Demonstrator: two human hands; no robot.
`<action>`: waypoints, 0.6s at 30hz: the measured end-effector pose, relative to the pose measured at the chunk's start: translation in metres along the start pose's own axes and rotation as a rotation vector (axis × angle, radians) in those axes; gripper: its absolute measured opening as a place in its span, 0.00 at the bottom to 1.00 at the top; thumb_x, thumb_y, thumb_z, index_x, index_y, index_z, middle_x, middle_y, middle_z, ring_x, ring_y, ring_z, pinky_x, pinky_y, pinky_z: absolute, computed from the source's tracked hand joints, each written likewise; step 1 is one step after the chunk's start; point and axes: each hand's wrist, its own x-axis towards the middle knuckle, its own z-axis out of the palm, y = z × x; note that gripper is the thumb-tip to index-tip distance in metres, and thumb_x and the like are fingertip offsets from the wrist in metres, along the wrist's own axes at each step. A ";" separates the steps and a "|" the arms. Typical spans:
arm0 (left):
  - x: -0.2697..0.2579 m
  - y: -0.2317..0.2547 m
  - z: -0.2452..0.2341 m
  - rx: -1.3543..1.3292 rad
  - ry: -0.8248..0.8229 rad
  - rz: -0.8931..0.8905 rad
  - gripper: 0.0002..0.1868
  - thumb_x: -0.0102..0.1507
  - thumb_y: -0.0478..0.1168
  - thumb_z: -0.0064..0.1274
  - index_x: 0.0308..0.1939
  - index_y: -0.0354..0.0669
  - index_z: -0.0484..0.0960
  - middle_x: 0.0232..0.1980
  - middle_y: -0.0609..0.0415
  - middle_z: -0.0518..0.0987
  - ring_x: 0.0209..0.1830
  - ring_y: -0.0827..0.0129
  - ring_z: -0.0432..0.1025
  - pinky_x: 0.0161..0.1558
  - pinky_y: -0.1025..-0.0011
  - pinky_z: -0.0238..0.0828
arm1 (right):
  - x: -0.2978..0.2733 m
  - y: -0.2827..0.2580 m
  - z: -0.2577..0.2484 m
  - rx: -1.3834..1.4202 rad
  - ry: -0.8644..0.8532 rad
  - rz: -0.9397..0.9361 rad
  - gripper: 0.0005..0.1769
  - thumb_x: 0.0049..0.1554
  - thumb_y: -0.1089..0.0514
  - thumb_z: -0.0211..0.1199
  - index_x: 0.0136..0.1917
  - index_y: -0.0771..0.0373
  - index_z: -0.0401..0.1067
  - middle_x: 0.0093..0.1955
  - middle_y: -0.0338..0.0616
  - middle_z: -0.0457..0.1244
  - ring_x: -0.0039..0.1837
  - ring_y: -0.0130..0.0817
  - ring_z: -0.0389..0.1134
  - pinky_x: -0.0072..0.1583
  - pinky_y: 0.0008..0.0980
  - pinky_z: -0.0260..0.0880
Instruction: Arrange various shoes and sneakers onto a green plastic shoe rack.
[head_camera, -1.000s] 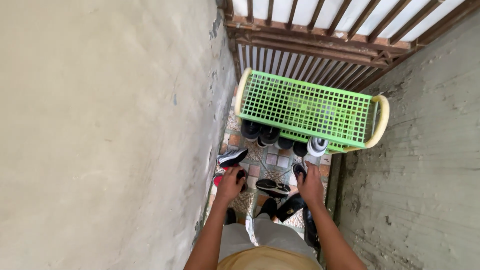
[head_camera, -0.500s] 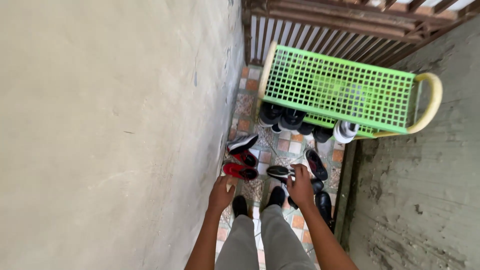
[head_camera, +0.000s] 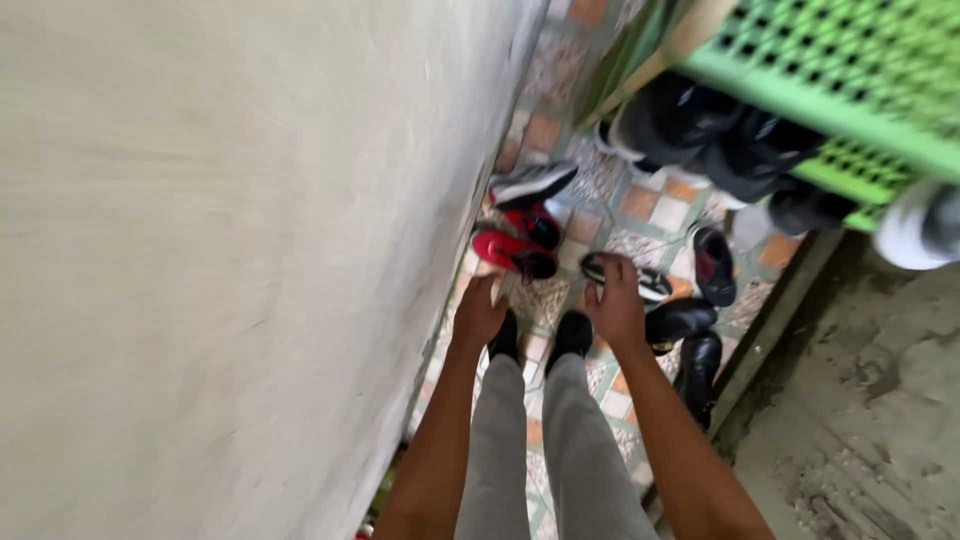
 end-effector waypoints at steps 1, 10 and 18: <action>0.007 -0.010 0.009 0.000 -0.014 -0.032 0.26 0.61 0.43 0.56 0.63 0.43 0.75 0.60 0.39 0.76 0.60 0.42 0.71 0.58 0.54 0.71 | 0.006 0.010 0.014 0.004 -0.031 0.015 0.25 0.54 0.64 0.64 0.65 0.66 0.67 0.63 0.60 0.59 0.64 0.63 0.63 0.62 0.49 0.67; 0.094 -0.100 0.088 0.036 -0.052 -0.081 0.29 0.61 0.42 0.57 0.67 0.43 0.72 0.64 0.40 0.73 0.63 0.44 0.69 0.61 0.54 0.69 | 0.046 0.099 0.119 -0.056 -0.107 -0.062 0.21 0.58 0.68 0.62 0.65 0.67 0.66 0.63 0.59 0.57 0.59 0.61 0.64 0.55 0.52 0.68; 0.176 -0.165 0.158 0.015 0.042 -0.076 0.33 0.60 0.43 0.61 0.68 0.43 0.70 0.64 0.38 0.72 0.65 0.44 0.68 0.63 0.55 0.68 | 0.050 0.155 0.167 -0.135 -0.037 -0.163 0.23 0.57 0.69 0.64 0.65 0.64 0.66 0.64 0.52 0.57 0.60 0.56 0.68 0.58 0.45 0.72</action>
